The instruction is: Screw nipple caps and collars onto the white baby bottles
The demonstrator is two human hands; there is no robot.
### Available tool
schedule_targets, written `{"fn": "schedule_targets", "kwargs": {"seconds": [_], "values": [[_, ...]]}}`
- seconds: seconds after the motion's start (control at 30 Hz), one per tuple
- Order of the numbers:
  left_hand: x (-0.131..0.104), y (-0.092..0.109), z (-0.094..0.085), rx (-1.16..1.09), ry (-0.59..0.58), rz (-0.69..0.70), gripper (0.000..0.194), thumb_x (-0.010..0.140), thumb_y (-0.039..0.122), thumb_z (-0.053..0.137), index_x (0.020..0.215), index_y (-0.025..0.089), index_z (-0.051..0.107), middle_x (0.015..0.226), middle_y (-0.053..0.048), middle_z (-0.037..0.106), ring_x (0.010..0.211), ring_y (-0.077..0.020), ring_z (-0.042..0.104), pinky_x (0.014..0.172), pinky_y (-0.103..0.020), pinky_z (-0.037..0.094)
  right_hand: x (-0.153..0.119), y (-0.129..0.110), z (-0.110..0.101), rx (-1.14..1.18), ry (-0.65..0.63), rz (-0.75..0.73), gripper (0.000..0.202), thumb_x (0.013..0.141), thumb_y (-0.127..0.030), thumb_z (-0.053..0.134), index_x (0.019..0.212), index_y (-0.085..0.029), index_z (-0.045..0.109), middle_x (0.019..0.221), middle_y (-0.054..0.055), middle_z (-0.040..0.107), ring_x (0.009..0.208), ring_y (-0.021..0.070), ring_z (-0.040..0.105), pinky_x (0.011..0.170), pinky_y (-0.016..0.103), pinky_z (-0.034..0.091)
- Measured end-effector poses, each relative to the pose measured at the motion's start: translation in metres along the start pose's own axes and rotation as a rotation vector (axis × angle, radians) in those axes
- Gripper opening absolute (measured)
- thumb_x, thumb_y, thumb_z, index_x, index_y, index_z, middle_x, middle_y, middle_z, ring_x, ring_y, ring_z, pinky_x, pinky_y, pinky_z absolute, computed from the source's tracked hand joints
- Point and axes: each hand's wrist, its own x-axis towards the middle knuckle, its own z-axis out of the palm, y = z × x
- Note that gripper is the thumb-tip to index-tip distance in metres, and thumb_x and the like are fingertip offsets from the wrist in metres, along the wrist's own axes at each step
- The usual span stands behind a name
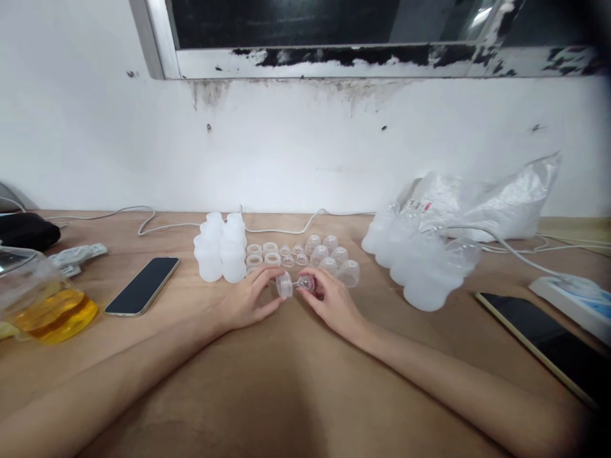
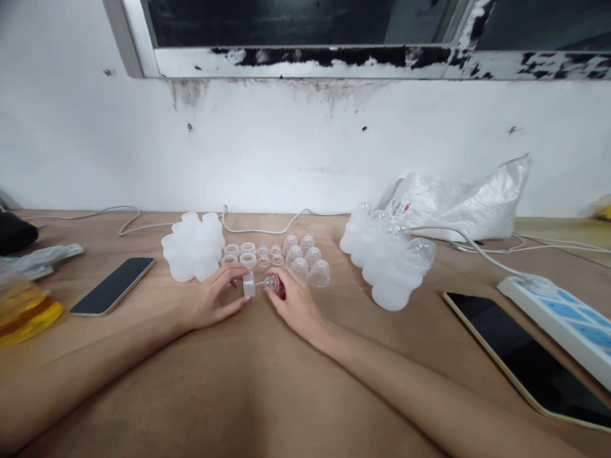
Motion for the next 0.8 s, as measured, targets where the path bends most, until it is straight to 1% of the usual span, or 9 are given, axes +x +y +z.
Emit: {"fn": "schedule_targets", "kwargs": {"seconds": [0.1, 0.2, 0.4, 0.53, 0.7, 0.8], "values": [[-0.0006, -0.0031, 0.0023, -0.005, -0.017, -0.017, 0.039, 0.078, 0.028, 0.051, 0.113, 0.018, 0.037, 0.108, -0.008, 0.053, 0.096, -0.0164, 0.052, 0.080, -0.030, 0.046, 0.0000, 0.0004, 0.0012, 0.018, -0.012, -0.012, 0.018, 0.078, -0.019, 0.046, 0.096, -0.019, 0.049, 0.078, 0.002, 0.051, 0.069, 0.0140, 0.049, 0.065, 0.029, 0.046], [-0.0011, -0.0044, 0.0031, -0.023, -0.054, -0.054, 0.037, 0.077, 0.029, 0.051, 0.110, 0.018, 0.038, 0.109, -0.008, 0.054, 0.094, -0.0161, 0.054, 0.077, -0.029, 0.047, -0.0005, -0.0005, 0.0012, 0.017, -0.016, -0.054, 0.020, 0.079, -0.018, 0.045, 0.098, -0.020, 0.049, 0.081, 0.003, 0.051, 0.070, 0.0141, 0.050, 0.068, 0.029, 0.046], [-0.0003, -0.0040, 0.0030, -0.052, -0.071, -0.098, 0.028, 0.076, 0.028, 0.052, 0.099, 0.019, 0.040, 0.109, -0.008, 0.055, 0.099, -0.0182, 0.054, 0.083, -0.033, 0.045, -0.0029, -0.0034, -0.0001, 0.049, -0.049, -0.139, 0.030, 0.079, -0.016, 0.043, 0.109, -0.019, 0.044, 0.089, 0.005, 0.052, 0.076, 0.0148, 0.052, 0.070, 0.029, 0.047], [0.0010, -0.0041, 0.0021, -0.038, -0.098, -0.114, 0.026, 0.075, 0.027, 0.053, 0.098, 0.019, 0.041, 0.106, -0.007, 0.056, 0.096, -0.0185, 0.055, 0.083, -0.033, 0.045, -0.0047, -0.0036, 0.0002, 0.103, -0.068, -0.171, 0.033, 0.081, -0.017, 0.042, 0.113, -0.021, 0.039, 0.089, 0.004, 0.056, 0.076, 0.0138, 0.055, 0.071, 0.029, 0.048], [0.0020, -0.0042, 0.0020, -0.040, -0.125, -0.110, 0.028, 0.076, 0.030, 0.053, 0.100, 0.019, 0.042, 0.106, -0.007, 0.057, 0.095, -0.0185, 0.056, 0.082, -0.032, 0.045, -0.0058, -0.0027, 0.0027, 0.102, -0.108, -0.235, 0.031, 0.082, -0.019, 0.045, 0.112, -0.021, 0.040, 0.089, 0.004, 0.059, 0.073, 0.0140, 0.057, 0.069, 0.030, 0.048], [0.0022, -0.0041, 0.0021, -0.045, -0.123, -0.098, 0.028, 0.077, 0.032, 0.053, 0.100, 0.019, 0.043, 0.106, -0.007, 0.057, 0.095, -0.0185, 0.056, 0.081, -0.031, 0.045, -0.0060, -0.0035, 0.0032, 0.101, -0.122, -0.255, 0.029, 0.083, -0.021, 0.044, 0.111, -0.023, 0.040, 0.093, 0.005, 0.060, 0.073, 0.0144, 0.058, 0.068, 0.031, 0.048]]}}
